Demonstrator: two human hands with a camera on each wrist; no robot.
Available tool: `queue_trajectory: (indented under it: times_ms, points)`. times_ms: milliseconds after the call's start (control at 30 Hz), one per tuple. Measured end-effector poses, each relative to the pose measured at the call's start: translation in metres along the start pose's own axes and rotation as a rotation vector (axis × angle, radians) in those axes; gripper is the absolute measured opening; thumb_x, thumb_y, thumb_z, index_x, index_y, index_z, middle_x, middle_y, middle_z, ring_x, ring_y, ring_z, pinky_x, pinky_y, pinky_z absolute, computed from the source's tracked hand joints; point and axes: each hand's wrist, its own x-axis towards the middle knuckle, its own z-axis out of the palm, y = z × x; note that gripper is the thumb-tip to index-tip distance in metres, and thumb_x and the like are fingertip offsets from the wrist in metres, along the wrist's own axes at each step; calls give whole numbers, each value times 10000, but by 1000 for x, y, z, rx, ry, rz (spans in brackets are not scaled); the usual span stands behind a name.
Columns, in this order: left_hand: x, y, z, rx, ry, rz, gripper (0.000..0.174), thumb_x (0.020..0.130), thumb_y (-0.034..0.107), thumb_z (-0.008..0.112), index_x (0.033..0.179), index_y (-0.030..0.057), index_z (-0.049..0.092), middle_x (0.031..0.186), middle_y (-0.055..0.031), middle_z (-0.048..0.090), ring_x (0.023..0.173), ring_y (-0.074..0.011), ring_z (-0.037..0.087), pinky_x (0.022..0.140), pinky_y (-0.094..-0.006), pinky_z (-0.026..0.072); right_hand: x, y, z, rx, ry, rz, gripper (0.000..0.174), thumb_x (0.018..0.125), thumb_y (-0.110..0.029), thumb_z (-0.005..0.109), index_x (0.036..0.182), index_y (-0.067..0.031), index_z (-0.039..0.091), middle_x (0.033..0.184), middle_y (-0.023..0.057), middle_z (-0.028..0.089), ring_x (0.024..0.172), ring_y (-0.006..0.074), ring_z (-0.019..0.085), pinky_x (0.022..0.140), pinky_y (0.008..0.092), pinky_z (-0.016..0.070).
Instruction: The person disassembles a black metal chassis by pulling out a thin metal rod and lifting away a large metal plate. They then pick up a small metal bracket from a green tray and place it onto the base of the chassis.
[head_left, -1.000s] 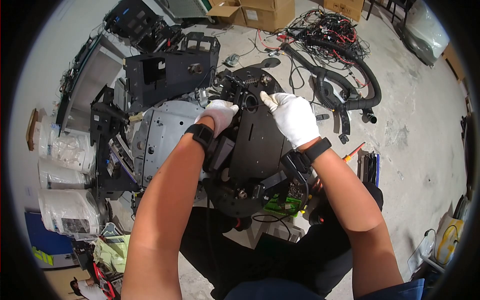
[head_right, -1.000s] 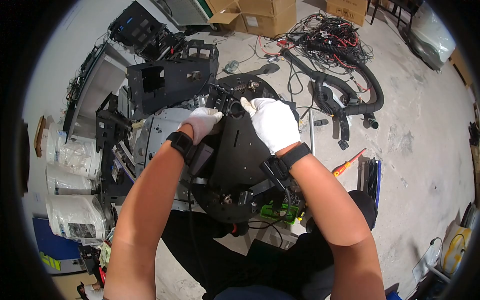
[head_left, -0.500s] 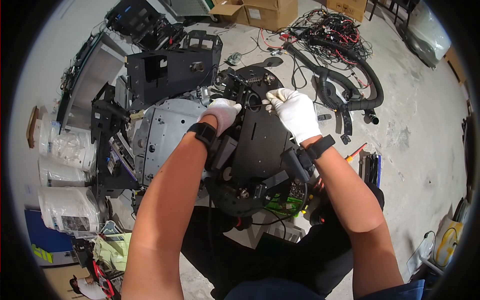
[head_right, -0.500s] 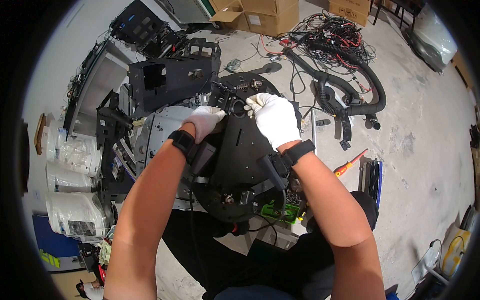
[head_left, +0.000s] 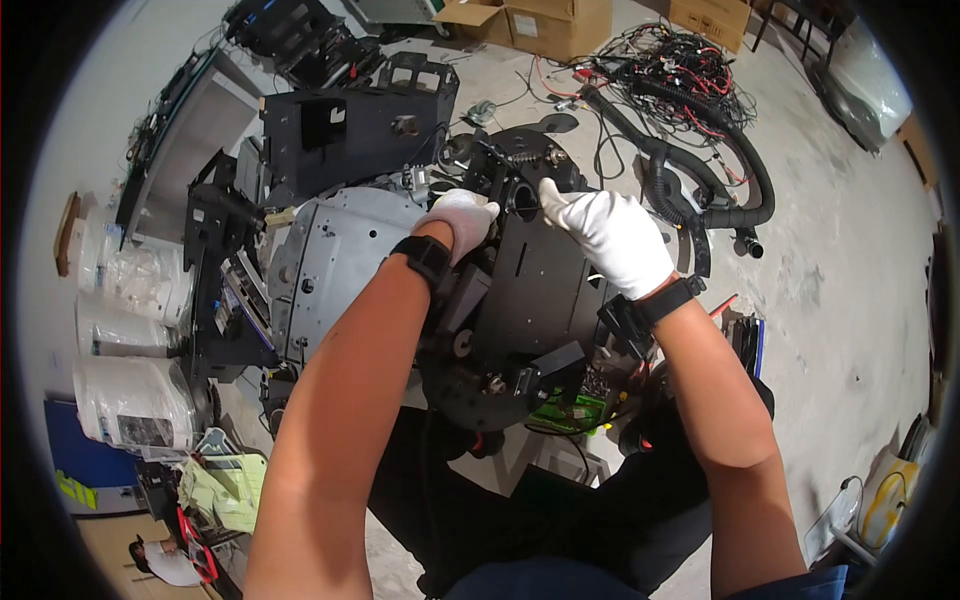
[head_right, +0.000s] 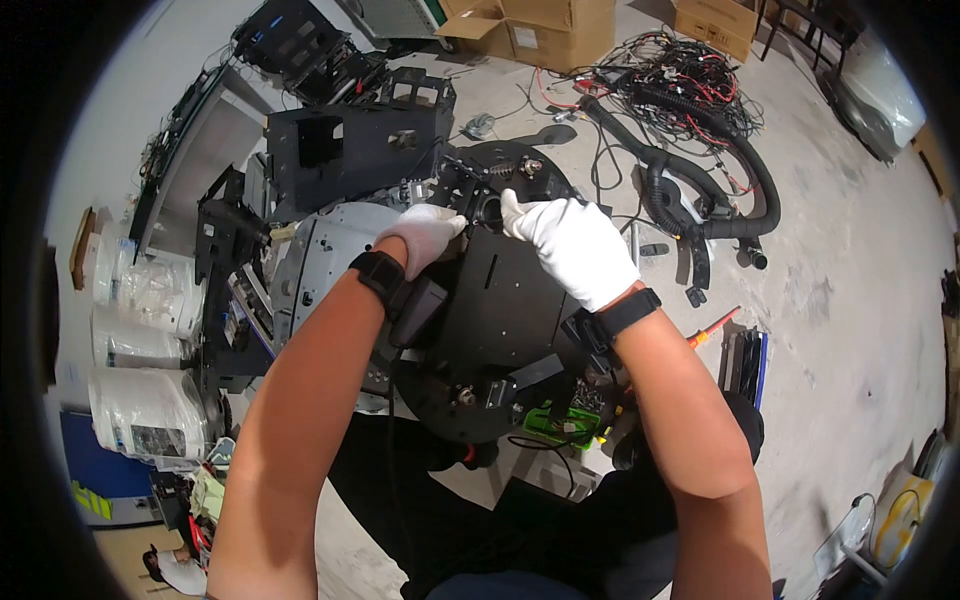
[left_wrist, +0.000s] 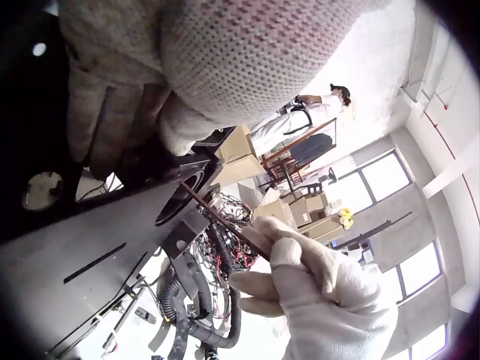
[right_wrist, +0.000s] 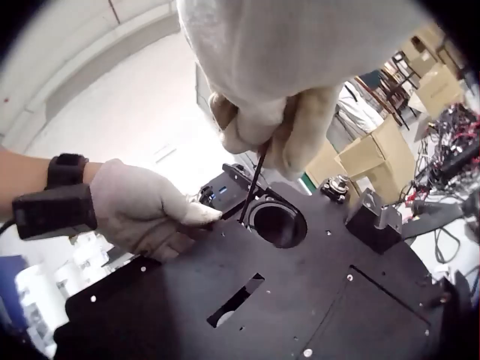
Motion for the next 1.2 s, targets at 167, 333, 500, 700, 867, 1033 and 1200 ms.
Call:
queue_trajectory:
  times_ms: [167,333,500,700,867,1033,1200]
  points:
    - [14,-9,9,-135,-49,-51,401,925,353,458,1050,22,647,1088,-195,634,1012,-358,587,886,-384,452,8,-14,-9,1281,-194,565,205,931,-189,573,847,-30,672,685,51,631,608,128,576,579,290,447]
    - [5,0,5,40,-11,-41,380,923,333,459,1106,40,617,1121,-173,621,1029,-328,586,899,-378,447,9,-11,17,1928,-241,828,255,934,-223,599,947,24,665,779,31,664,652,98,591,637,184,468]
    - [9,-2,4,355,-98,127,405,913,360,490,1171,64,591,1183,-166,598,1066,-349,571,910,-407,444,2,-12,20,2235,-343,1215,331,943,-233,561,1012,87,605,809,114,662,647,146,642,614,204,551]
    - [-5,10,-6,-41,-60,-118,431,905,382,506,1178,60,592,1210,-171,587,1099,-350,560,918,-408,443,-2,4,25,2095,-761,1078,493,955,-391,514,966,89,627,737,83,646,449,60,462,362,183,332]
    - [3,5,1,-26,-59,-99,449,912,404,485,1178,60,594,1216,-166,585,1107,-355,555,924,-404,441,5,-2,5,1706,-637,890,474,942,-434,526,964,17,668,635,40,636,425,44,459,356,204,326]
    - [10,1,5,68,-50,-51,389,942,350,433,1151,68,599,1185,-164,596,1077,-347,568,918,-400,445,-12,4,16,638,-179,235,449,929,-453,519,1012,-41,674,613,102,623,448,155,552,497,322,453]
    - [24,-10,14,254,-61,46,321,960,259,372,1076,65,600,1089,-171,608,1011,-342,582,886,-388,457,-12,0,14,457,-133,209,400,925,-412,540,1000,-41,671,678,93,663,550,151,606,543,312,482]
